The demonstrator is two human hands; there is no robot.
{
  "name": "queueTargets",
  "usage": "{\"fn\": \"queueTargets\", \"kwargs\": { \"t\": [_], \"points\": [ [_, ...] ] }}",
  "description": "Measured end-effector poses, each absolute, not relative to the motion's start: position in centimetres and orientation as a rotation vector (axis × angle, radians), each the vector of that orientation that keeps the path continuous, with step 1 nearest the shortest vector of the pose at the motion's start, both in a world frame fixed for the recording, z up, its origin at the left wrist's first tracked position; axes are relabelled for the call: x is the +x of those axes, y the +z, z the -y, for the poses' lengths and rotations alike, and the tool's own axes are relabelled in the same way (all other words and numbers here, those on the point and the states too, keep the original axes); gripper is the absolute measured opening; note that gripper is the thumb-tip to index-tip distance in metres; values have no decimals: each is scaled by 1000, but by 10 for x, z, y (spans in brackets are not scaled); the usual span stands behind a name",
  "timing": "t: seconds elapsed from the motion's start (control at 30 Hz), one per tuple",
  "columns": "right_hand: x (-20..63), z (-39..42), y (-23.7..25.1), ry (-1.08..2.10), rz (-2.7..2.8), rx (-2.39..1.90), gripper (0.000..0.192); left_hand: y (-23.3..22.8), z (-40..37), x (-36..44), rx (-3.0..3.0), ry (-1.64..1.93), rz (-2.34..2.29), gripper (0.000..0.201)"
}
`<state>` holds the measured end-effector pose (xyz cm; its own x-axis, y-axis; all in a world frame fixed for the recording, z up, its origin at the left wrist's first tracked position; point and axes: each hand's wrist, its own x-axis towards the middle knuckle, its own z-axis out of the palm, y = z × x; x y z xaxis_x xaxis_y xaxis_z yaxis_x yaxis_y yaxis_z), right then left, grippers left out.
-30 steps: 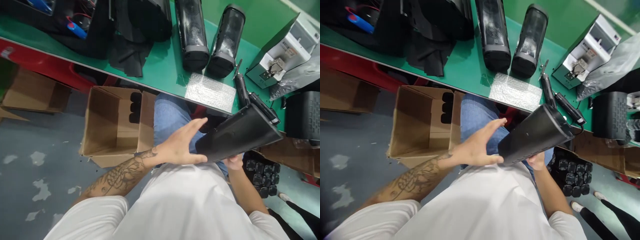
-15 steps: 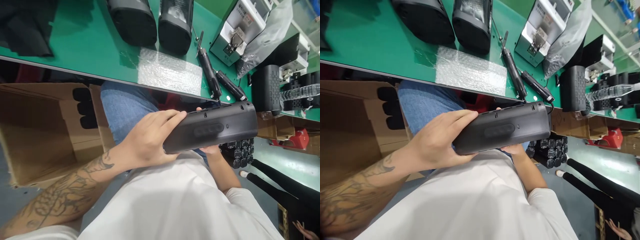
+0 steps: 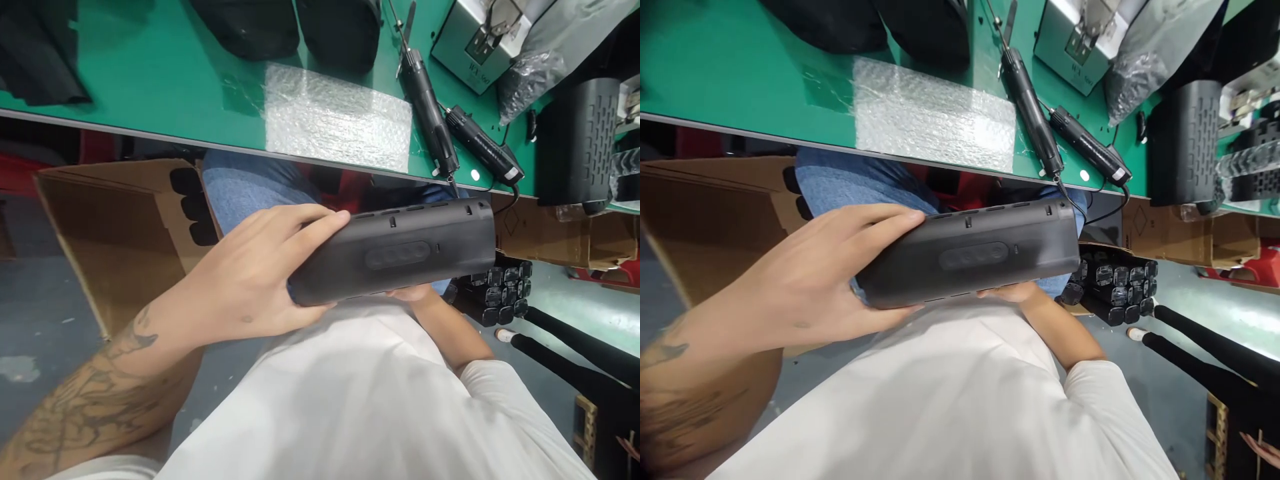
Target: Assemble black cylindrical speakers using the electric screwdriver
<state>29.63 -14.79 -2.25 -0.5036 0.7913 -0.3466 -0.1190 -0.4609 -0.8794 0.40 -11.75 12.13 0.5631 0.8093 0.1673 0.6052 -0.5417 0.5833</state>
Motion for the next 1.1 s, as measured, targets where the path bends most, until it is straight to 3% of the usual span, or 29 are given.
{"fn": "queueTargets", "kwargs": {
  "t": [0.23, 0.53, 0.87, 1.1],
  "points": [
    [297, 155, -35, 2240, 1229, -815, 46, 120, 113, 1, 2290, 591, -1130, 87],
    [297, 154, -39, 2260, 1235, -691, 41, 126, 107, 5, 2342, 592, -1072, 94],
    [305, 164, -42, 2167, 1221, -806, 62, 124, 99, 14, 2319, 541, -1034, 87],
    [311, 171, -23, 1932, 1075, -1060, 66, 124, 98, 30, 2082, 598, -1036, 96]
  ]
}}
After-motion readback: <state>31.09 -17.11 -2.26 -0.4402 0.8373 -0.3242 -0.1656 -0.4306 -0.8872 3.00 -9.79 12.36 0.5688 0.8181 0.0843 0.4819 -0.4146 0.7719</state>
